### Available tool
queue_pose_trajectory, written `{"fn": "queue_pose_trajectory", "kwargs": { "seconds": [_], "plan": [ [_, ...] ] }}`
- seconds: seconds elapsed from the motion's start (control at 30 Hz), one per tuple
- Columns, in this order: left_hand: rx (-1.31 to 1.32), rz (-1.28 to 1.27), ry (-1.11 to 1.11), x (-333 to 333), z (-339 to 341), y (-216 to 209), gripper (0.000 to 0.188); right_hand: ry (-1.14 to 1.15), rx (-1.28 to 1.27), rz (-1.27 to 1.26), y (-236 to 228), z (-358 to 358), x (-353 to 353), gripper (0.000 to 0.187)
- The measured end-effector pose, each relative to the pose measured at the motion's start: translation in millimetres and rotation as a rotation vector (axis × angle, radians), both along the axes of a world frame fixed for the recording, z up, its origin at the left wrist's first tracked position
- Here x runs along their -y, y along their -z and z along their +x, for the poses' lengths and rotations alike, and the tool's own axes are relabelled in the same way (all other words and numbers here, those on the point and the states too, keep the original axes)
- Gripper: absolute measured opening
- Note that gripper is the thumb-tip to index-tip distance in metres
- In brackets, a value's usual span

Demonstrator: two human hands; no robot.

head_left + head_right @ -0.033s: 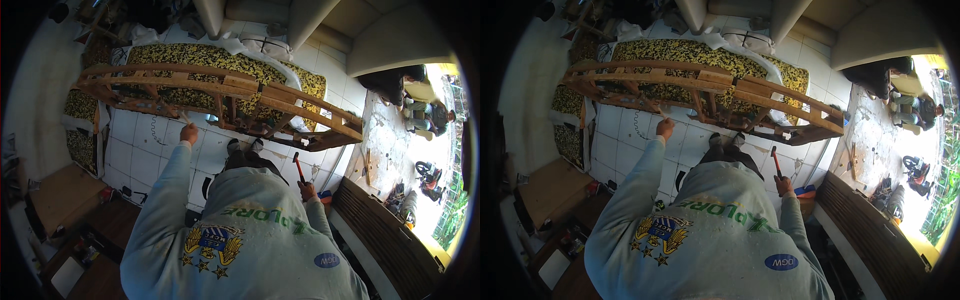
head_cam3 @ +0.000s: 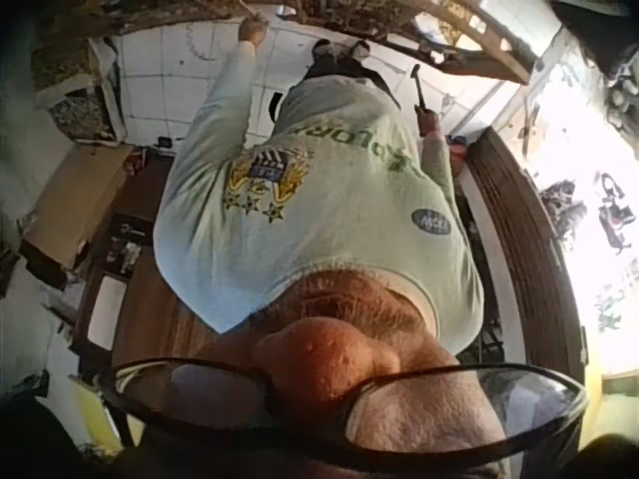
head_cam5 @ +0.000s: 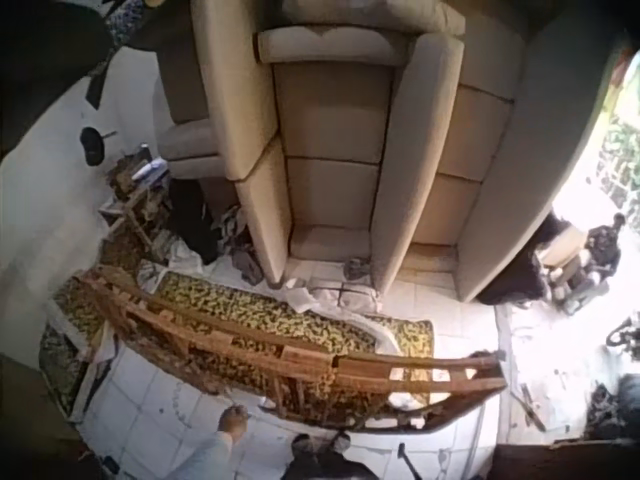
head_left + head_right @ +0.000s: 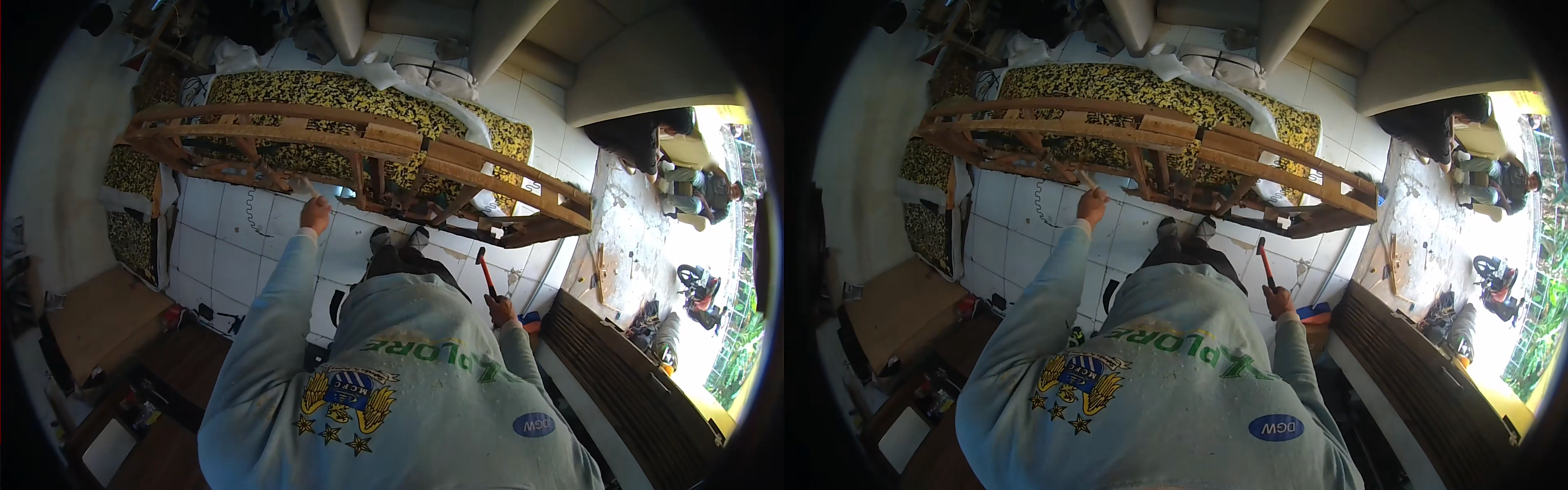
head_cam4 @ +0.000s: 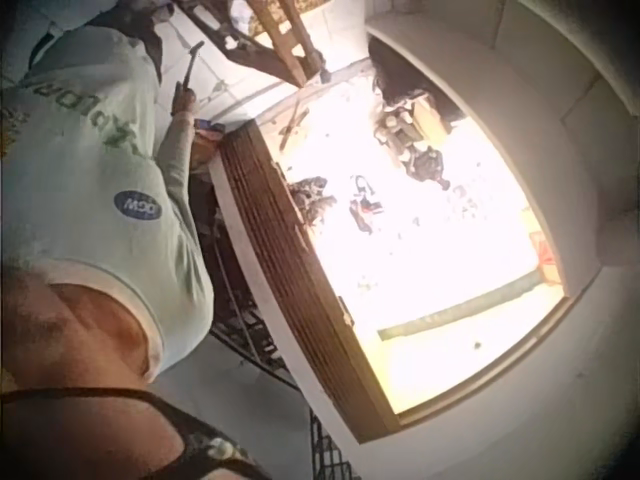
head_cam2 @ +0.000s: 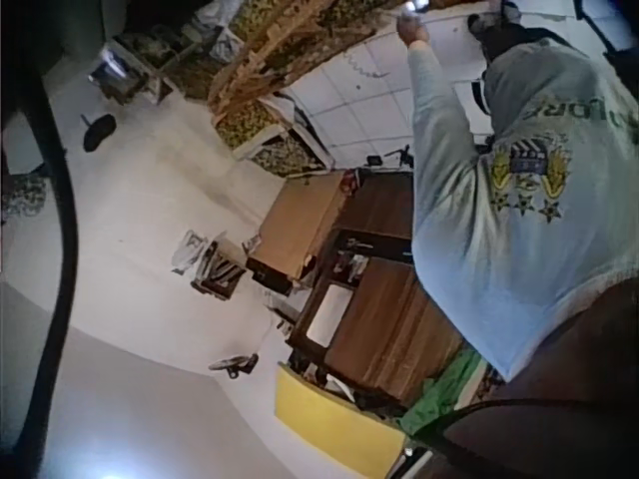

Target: The person assembles a wooden frame structure on a tiled floor. They position wooden slats and strike them into place using a hammer. The workspace contains large bags of yellow packing material and other furniture parts.

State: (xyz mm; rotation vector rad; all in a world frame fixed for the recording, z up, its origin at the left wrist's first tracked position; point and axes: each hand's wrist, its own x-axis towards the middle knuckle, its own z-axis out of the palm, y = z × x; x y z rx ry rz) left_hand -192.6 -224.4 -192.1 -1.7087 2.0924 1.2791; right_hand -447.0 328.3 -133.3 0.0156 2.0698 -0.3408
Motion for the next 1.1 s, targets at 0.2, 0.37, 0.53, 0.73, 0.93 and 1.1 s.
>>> {"fn": "queue_pose_trajectory", "kwargs": {
  "seconds": [0.2, 0.37, 0.53, 0.73, 0.93, 1.1],
  "plan": [
    [-0.055, -0.139, 0.115, -35, -146, -44, 0.062, -0.196, -0.023, 0.077, -15, -12, 11, 0.054],
    [-0.125, 0.414, -0.311, -32, -199, -50, 0.093, -0.019, -0.060, 0.023, -32, 4, -10, 0.053],
    [-0.168, 0.359, -0.448, -38, -204, -31, 0.114, 0.140, -0.037, 0.089, -2, 37, -63, 0.053],
    [-0.118, 0.206, -0.245, -33, -191, -48, 0.115, -0.064, -0.062, 0.106, 58, 48, -135, 0.053],
    [-0.187, 0.230, -0.005, -37, -154, -48, 0.082, 0.028, 0.049, 0.116, 42, 2, -111, 0.046],
    [-0.339, 0.332, -0.656, -37, -94, -25, 0.046, 0.089, 0.114, 0.026, 22, -3, -22, 0.041]
  ]
}}
